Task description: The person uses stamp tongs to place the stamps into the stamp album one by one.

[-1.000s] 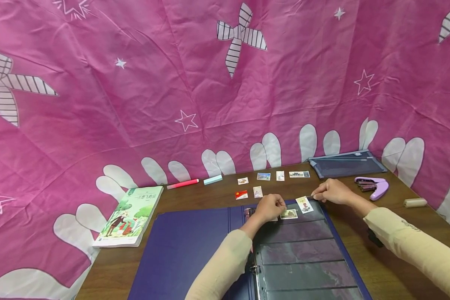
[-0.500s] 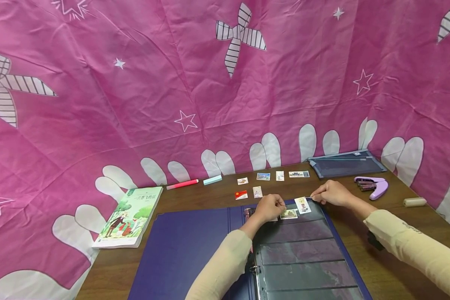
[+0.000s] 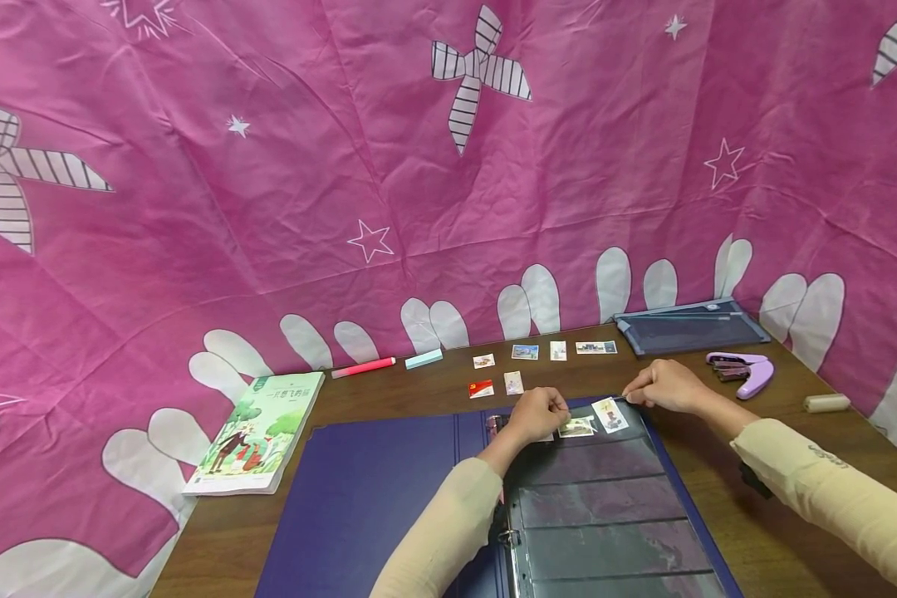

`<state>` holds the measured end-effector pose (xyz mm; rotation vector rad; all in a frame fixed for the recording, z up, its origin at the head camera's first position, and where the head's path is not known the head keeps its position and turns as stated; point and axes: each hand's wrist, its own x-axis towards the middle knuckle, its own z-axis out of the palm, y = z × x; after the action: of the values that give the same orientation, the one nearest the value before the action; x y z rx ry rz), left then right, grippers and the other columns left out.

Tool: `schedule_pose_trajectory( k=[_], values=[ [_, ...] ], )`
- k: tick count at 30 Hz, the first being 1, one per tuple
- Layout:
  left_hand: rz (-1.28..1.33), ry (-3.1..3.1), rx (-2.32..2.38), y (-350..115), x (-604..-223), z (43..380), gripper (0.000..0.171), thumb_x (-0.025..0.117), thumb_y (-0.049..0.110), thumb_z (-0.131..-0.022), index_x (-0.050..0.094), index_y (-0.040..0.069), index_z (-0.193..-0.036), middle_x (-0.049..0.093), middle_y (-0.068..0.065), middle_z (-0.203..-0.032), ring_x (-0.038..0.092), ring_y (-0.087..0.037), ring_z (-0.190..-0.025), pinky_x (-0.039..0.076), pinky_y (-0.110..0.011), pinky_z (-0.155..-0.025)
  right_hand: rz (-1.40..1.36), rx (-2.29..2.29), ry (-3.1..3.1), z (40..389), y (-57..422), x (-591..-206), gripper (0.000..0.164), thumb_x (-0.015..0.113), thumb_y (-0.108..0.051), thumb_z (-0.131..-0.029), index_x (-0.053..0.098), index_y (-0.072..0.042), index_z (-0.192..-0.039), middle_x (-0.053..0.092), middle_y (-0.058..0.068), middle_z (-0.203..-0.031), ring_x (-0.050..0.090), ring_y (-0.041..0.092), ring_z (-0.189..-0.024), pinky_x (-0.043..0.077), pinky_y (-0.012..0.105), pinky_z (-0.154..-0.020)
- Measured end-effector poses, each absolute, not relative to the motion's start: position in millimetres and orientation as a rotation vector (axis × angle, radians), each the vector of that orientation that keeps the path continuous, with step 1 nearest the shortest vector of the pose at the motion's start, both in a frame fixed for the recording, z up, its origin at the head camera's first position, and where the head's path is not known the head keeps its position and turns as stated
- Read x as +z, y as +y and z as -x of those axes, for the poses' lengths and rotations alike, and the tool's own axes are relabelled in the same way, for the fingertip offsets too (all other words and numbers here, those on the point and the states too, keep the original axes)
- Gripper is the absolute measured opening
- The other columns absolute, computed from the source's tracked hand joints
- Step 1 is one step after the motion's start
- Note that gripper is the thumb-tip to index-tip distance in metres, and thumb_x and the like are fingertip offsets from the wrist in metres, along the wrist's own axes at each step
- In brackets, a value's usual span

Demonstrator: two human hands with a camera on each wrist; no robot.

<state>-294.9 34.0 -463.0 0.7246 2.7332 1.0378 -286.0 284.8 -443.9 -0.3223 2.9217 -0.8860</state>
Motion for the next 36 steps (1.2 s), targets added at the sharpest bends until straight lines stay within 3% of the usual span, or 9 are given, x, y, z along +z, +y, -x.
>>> schedule_pose_trajectory(
  k=[15, 28, 36],
  values=[
    [-0.729, 2.748, 1.033, 34.7, -461.8, 295.5, 0.005, 0.064, 0.01, -0.08, 0.067, 0.009, -0.078, 0.063, 0.001, -0.069, 0.045, 0.001, -0.061, 0.037, -0.012, -0.059, 0.277, -0.946, 2.853, 283.4, 292.8, -439.4, 0.018, 0.066, -0.018, -0.076, 0.075, -0.007, -0.086, 0.067, 0.002, -0.062, 0.056, 0.01, -0.056, 0.035, 0.022, -0.051],
    [-0.722, 2.735, 1.05, 34.6, -461.8, 296.5, 0.006, 0.062, 0.01, -0.081, 0.067, 0.009, -0.078, 0.061, 0.002, -0.068, 0.045, 0.0, -0.06, 0.038, -0.013, -0.059, 0.248, -0.96, 2.847, 286.3, 293.8, -440.1, 0.02, 0.064, -0.023, -0.08, 0.076, -0.008, -0.085, 0.068, -0.002, -0.065, 0.058, 0.008, -0.058, 0.039, 0.023, -0.054],
    [-0.886, 2.864, 0.828, 45.0, -462.0, 293.4, 0.008, 0.065, 0.018, -0.081, 0.068, 0.013, -0.076, 0.064, 0.004, -0.065, 0.045, -0.002, -0.058, 0.033, -0.013, -0.054, 0.198, -0.968, 2.839, 288.1, 283.1, -444.1, 0.019, 0.065, -0.021, -0.077, 0.076, -0.008, -0.085, 0.064, -0.005, -0.061, 0.057, 0.009, -0.057, 0.04, 0.024, -0.051]
  ],
)
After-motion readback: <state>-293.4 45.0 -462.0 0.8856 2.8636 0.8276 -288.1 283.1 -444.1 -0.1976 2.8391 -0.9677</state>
